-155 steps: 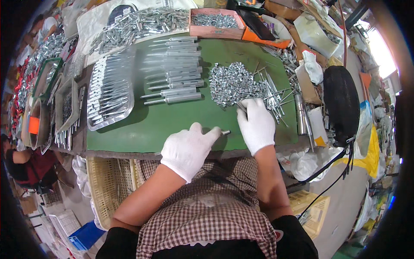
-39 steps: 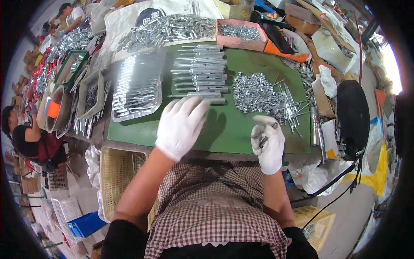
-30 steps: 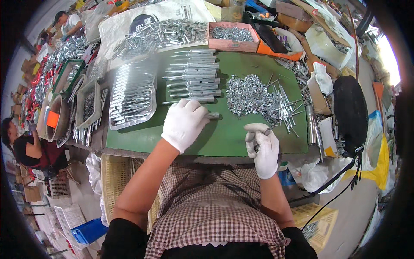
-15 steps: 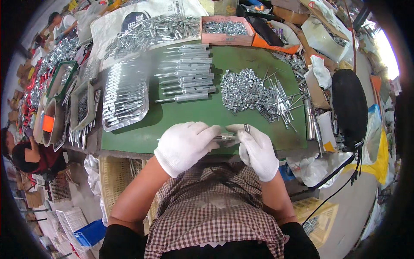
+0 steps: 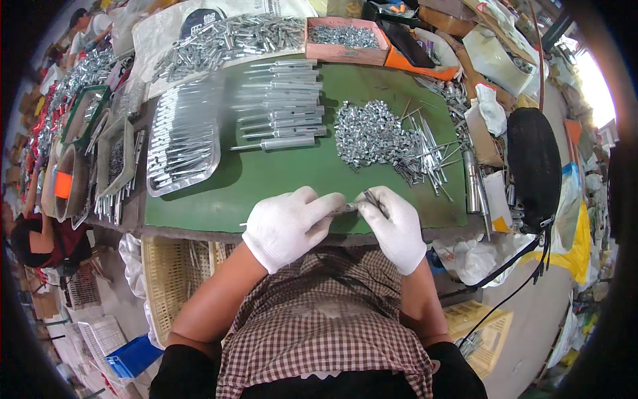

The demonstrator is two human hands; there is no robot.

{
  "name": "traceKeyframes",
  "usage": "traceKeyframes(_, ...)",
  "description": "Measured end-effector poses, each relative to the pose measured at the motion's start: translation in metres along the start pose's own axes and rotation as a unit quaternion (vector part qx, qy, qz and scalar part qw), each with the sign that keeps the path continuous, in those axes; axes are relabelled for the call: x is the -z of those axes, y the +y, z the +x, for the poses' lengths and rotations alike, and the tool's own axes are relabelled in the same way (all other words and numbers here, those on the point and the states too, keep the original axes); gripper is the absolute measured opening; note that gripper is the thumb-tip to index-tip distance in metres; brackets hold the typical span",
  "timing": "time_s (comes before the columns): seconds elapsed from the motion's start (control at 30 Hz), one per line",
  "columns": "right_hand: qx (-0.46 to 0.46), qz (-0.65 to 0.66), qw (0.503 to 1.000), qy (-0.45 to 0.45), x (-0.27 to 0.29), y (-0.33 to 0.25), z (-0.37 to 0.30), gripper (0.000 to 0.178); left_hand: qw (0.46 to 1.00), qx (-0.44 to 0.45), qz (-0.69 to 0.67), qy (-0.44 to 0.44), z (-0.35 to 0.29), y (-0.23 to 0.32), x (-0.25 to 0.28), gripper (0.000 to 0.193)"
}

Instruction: The person assembles metal hardware by inserting metal rods into cylindrical sleeves by hand, and then fits small screws and fasteners together on the workbench.

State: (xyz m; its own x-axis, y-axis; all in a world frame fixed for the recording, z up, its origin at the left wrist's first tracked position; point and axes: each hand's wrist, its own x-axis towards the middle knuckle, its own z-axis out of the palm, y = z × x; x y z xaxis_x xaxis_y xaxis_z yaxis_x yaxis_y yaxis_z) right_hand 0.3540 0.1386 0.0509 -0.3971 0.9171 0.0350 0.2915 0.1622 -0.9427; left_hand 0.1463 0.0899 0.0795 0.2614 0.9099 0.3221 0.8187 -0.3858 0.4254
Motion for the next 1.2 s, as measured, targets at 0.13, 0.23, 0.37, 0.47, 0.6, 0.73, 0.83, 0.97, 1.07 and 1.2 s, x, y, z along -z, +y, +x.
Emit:
traceKeyframes(0.13,0.085,-0.202,0.966,0.136,-0.001,0.002,0.023,0.016,0.997,0.030,0.066,-0.006,-0.003,0.009,-0.007,0.024)
traceKeyframes(0.23,0.088,-0.260,0.951,0.143,-0.010,0.005,0.038,0.016,0.994,0.064,0.091,-0.024,-0.004,0.018,-0.012,0.023)
traceKeyframes(0.37,0.055,-0.371,0.921,0.108,-0.016,-0.003,0.042,0.018,0.990,0.078,0.096,-0.069,-0.005,0.018,-0.010,0.023)
traceKeyframes(0.47,0.050,-0.349,0.931,0.097,-0.008,-0.004,0.035,0.019,0.987,0.085,0.098,-0.090,-0.002,0.017,-0.007,0.024)
traceKeyframes(0.6,0.030,-0.154,0.987,0.012,0.002,-0.012,0.012,0.021,0.990,0.098,0.086,-0.062,-0.002,0.017,-0.008,0.020)
traceKeyframes(0.73,0.023,-0.193,0.980,-0.049,0.000,-0.025,0.009,0.019,0.991,0.094,0.082,-0.057,-0.003,0.016,-0.009,0.020)
traceKeyframes(0.83,0.039,-0.175,0.982,-0.051,-0.001,-0.020,0.011,0.020,0.990,0.096,0.082,-0.058,-0.004,0.015,-0.010,0.020)
traceKeyframes(0.97,0.031,-0.218,0.974,-0.047,-0.002,-0.017,0.010,0.020,0.991,0.093,0.080,-0.058,-0.003,0.017,-0.008,0.019)
traceKeyframes(1.07,0.077,-0.218,0.972,0.028,0.008,-0.012,0.015,0.019,0.990,0.089,0.090,-0.059,-0.005,0.015,-0.010,0.020)
traceKeyframes(1.2,0.056,-0.296,0.936,0.184,0.031,0.006,0.044,0.019,0.992,0.082,0.066,-0.071,-0.003,0.025,-0.012,0.023)
